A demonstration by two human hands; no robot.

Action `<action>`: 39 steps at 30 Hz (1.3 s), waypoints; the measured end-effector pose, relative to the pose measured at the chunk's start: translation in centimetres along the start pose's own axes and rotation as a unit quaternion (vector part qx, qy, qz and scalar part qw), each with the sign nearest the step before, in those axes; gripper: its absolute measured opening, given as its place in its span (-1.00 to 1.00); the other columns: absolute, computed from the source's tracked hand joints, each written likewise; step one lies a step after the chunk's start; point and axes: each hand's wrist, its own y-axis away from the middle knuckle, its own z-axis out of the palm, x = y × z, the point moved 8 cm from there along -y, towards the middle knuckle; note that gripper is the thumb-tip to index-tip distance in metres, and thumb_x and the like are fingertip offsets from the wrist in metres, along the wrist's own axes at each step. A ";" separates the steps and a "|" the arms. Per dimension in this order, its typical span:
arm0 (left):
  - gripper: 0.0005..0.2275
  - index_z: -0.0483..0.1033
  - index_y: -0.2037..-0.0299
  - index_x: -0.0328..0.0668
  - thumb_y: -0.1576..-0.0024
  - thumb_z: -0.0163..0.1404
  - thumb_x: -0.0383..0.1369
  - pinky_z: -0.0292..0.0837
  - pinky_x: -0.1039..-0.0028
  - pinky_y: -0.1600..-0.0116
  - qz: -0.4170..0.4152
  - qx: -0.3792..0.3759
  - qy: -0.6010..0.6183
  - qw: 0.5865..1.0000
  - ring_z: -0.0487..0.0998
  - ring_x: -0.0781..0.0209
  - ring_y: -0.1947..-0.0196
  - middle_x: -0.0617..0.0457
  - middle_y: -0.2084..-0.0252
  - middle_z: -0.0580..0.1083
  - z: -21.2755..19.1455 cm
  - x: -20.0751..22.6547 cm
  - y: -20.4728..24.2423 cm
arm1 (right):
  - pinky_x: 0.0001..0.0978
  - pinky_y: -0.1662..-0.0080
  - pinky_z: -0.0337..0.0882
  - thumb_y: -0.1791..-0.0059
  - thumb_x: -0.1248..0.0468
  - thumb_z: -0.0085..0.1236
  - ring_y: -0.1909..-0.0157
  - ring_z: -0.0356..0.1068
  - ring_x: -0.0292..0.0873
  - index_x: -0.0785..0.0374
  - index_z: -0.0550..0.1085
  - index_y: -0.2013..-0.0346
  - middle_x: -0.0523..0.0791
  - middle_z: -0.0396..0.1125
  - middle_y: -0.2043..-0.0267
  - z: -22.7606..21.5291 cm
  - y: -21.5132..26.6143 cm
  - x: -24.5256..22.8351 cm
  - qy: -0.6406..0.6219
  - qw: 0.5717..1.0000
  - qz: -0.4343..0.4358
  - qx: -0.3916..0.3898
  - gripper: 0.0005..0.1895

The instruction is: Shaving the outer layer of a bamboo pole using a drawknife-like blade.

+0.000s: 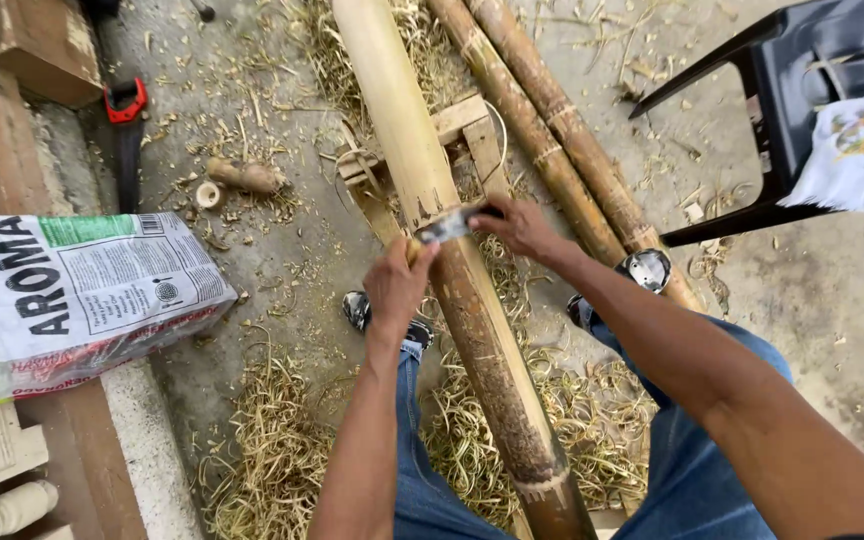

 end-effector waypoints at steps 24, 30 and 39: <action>-0.56 0.37 0.37 -0.10 -0.26 -0.07 0.12 0.26 0.34 0.55 0.135 0.172 -0.140 0.966 0.35 0.23 0.62 0.10 0.50 0.35 -1.6 3.5 0.9 | -0.07 0.27 0.37 -0.06 -0.08 0.13 0.33 0.43 0.03 0.32 0.46 0.19 0.07 0.43 0.36 1.1 2.4 0.8 -0.074 0.975 -0.077 0.195 -0.54; -0.62 0.34 0.38 -0.07 -0.26 -0.03 0.04 0.24 0.35 0.50 0.127 0.104 -0.160 0.973 0.30 0.23 0.57 0.13 0.52 0.33 2.2 4.4 11.2 | -0.16 0.38 0.37 -0.08 -0.12 -0.02 0.42 0.37 -0.03 0.32 0.45 0.20 0.04 0.39 0.36 5.5 13.2 4.2 -0.089 0.973 -0.039 0.208 -0.50; -0.71 0.43 0.28 -0.19 -0.21 0.06 -0.11 0.38 0.17 0.35 0.107 0.065 -0.058 0.990 0.48 -0.02 0.40 -0.09 0.41 0.45 4.6 7.1 29.6 | -0.13 0.40 0.42 -0.05 -0.07 0.06 0.47 0.43 -0.06 0.33 0.50 0.17 0.03 0.43 0.38 12.9 29.6 13.0 -0.055 0.997 0.052 0.032 -0.53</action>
